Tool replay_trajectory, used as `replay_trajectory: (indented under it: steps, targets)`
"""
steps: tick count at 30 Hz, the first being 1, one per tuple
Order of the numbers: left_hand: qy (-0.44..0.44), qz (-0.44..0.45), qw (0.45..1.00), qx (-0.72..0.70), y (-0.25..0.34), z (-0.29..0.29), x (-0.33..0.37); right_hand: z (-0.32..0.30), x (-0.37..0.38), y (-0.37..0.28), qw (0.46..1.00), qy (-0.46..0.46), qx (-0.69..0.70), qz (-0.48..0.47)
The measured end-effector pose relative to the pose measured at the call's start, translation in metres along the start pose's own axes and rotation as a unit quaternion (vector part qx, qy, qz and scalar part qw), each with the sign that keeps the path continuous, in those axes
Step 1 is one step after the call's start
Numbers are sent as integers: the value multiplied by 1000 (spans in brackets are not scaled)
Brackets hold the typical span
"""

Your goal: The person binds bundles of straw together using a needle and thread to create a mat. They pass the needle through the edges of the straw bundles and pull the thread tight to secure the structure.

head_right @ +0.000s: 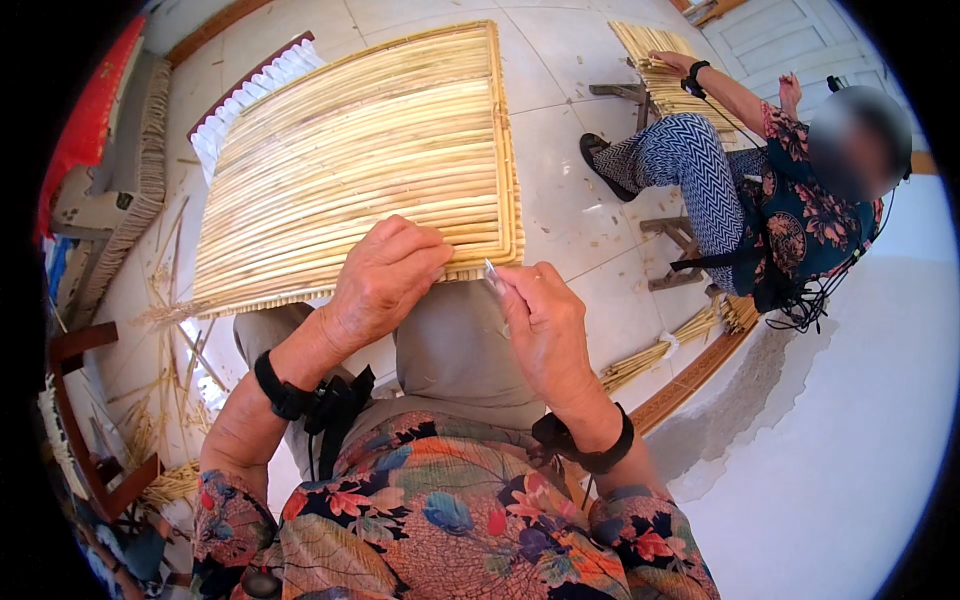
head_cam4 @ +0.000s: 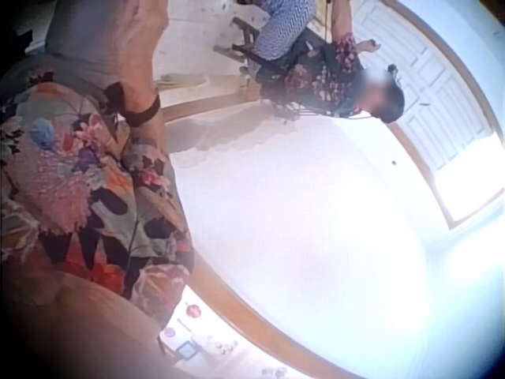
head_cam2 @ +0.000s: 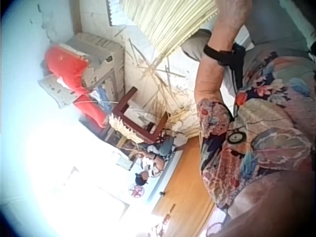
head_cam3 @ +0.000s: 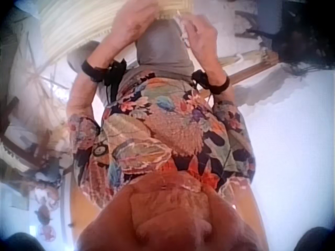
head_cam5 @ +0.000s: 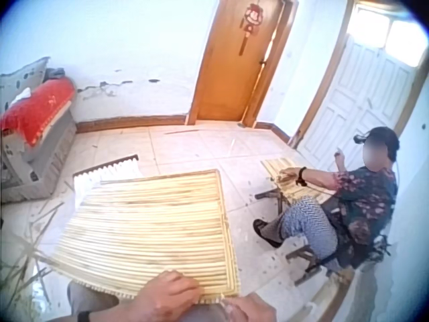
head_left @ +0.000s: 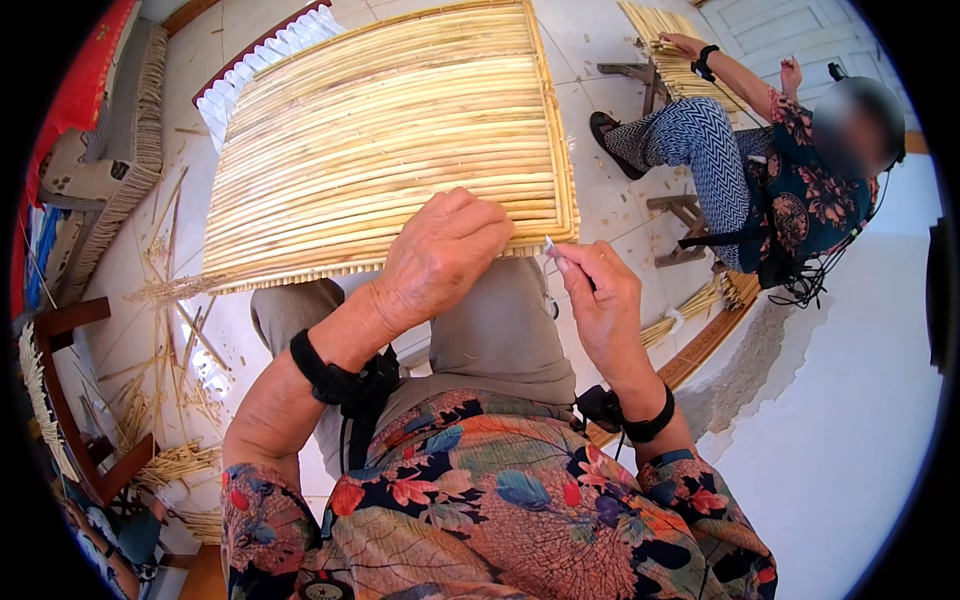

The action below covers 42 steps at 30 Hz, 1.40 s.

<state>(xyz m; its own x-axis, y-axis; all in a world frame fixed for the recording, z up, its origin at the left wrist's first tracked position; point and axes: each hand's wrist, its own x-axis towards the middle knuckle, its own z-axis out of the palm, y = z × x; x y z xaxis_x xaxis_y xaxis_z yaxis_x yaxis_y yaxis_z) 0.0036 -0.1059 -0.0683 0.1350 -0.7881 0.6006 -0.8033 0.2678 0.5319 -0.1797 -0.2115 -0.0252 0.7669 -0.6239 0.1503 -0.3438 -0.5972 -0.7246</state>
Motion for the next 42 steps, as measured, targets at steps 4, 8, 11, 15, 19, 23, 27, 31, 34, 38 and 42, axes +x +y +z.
replay_trajectory:
  steps: [4, 8, 11, 15, 19, 23, 27, 31, 34, 38, 42]
  targets:
    - [-4, 11, 1000, -7, -1, 0, 2, 7, 1, -1, 1000, 22, 2, 0]
    - [-7, 15, 1000, 3, -3, 1, 0, 13, 3, 5, 999, 41, 0, -16]
    - [-1, 20, 1000, -3, -4, 3, -1, 11, 4, 4, 999, 31, 0, -11]
    - [13, -9, 1000, 11, -1, 7, -5, -6, 0, -3, 998, -6, 2, 58]
    - [13, -14, 1000, 3, -3, 8, -6, -10, -11, -8, 996, -34, -6, 86]
    - [11, -15, 1000, 6, -1, 10, -6, -9, -14, -3, 993, -46, 7, 111]
    - [8, -17, 1000, 10, -1, 8, -6, -9, -15, -7, 989, -60, 11, 132]
    - [11, -7, 1000, 11, -3, 9, -5, -6, -15, -5, 993, -47, 9, 112]
    - [8, 1, 1000, 9, -2, 7, -4, -6, -15, -7, 992, -45, 25, 117]
    - [1, 3, 1000, 10, -1, 6, -2, -6, -13, -6, 992, -43, 4, 118]
    - [0, 0, 1000, 8, -3, 5, -1, -5, -11, -5, 993, -41, 2, 110]
